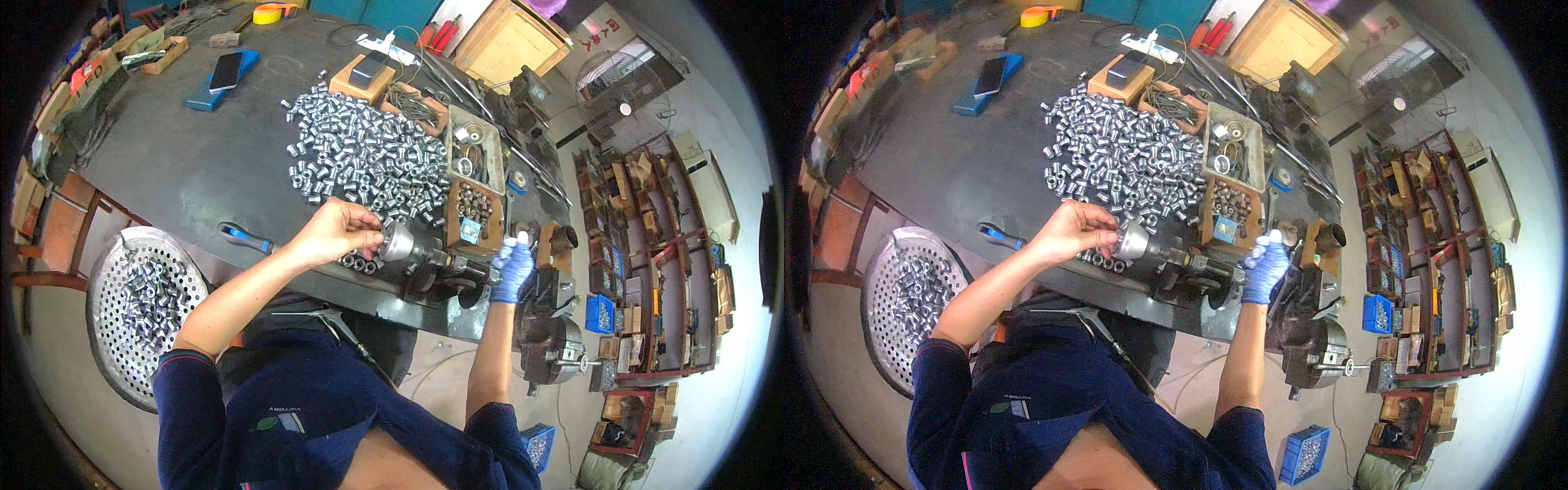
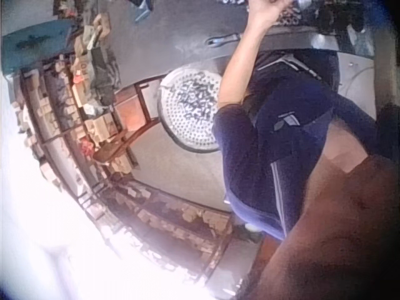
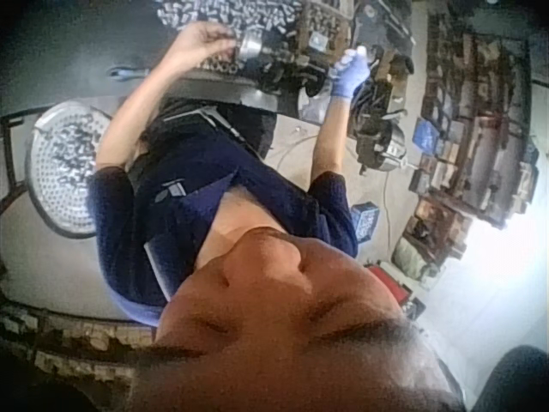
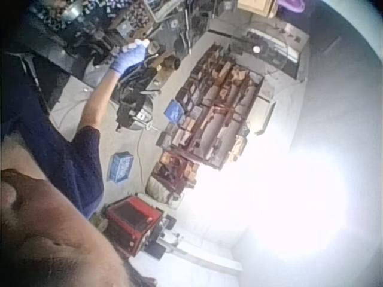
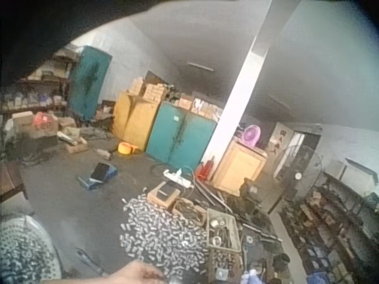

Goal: The person sorts through a pile of metal connectors on a workbench, picking them up and placing them into a colander or onto a tool.

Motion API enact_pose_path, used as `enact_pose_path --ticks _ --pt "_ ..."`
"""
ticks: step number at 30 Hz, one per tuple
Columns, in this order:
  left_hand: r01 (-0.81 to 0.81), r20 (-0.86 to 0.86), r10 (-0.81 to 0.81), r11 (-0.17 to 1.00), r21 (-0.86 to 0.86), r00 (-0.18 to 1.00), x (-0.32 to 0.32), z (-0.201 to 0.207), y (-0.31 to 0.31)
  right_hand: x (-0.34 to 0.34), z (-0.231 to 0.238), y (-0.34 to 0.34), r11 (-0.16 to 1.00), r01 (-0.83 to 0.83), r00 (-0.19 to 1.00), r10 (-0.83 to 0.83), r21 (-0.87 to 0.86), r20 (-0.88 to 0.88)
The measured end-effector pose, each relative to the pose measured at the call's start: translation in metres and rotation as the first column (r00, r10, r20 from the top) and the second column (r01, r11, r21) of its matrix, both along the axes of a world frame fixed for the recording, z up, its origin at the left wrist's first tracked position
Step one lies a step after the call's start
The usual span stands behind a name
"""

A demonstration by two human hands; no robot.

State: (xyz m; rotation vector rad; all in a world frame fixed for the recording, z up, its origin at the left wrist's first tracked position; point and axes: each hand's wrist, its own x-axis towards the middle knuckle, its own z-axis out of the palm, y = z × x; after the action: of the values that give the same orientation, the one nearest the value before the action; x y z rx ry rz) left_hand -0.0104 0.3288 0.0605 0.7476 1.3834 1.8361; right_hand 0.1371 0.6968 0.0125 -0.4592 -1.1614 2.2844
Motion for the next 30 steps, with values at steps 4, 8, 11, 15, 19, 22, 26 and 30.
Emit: enact_pose_path --ticks 4,8,11,15,19,22,26,30 --pt "-0.014 0.015 0.014 1.000 0.019 1.000 -0.001 -0.001 -0.005 0.026 0.061 -0.061 0.981 0.190 0.957 -0.177 0.038 -0.232" --pt "-0.013 0.044 0.012 0.999 0.035 0.999 0.000 -0.002 -0.007 0.075 0.045 -0.084 0.957 0.258 0.946 -0.223 0.130 -0.236" --pt "-0.025 0.043 0.024 0.999 0.022 0.999 0.001 0.001 -0.008 0.096 0.000 -0.072 1.000 0.030 0.982 -0.031 -0.008 -0.184" --pt "-0.043 0.067 0.040 0.998 0.049 0.997 -0.001 0.001 -0.012 0.068 -0.034 -0.068 0.972 0.199 0.977 -0.187 -0.128 0.101" --pt "-0.119 -0.004 0.119 0.993 0.006 0.993 -0.007 0.007 -0.027 0.018 -0.052 -0.017 0.970 0.236 0.953 -0.243 0.060 0.179" --pt "-0.239 -0.176 0.221 0.967 -0.090 0.959 -0.015 0.008 -0.076 0.001 -0.010 -0.003 0.988 0.075 0.981 -0.097 0.132 0.171" --pt "-0.518 -0.231 0.468 0.816 -0.257 0.853 -0.003 0.006 -0.170 0.017 0.039 -0.036 0.992 0.107 0.955 -0.084 0.067 -0.284" --pt "-0.704 -0.457 0.535 0.536 -0.466 0.710 0.019 -0.011 -0.269 0.060 0.059 -0.088 0.954 0.268 0.911 -0.206 0.132 -0.358"
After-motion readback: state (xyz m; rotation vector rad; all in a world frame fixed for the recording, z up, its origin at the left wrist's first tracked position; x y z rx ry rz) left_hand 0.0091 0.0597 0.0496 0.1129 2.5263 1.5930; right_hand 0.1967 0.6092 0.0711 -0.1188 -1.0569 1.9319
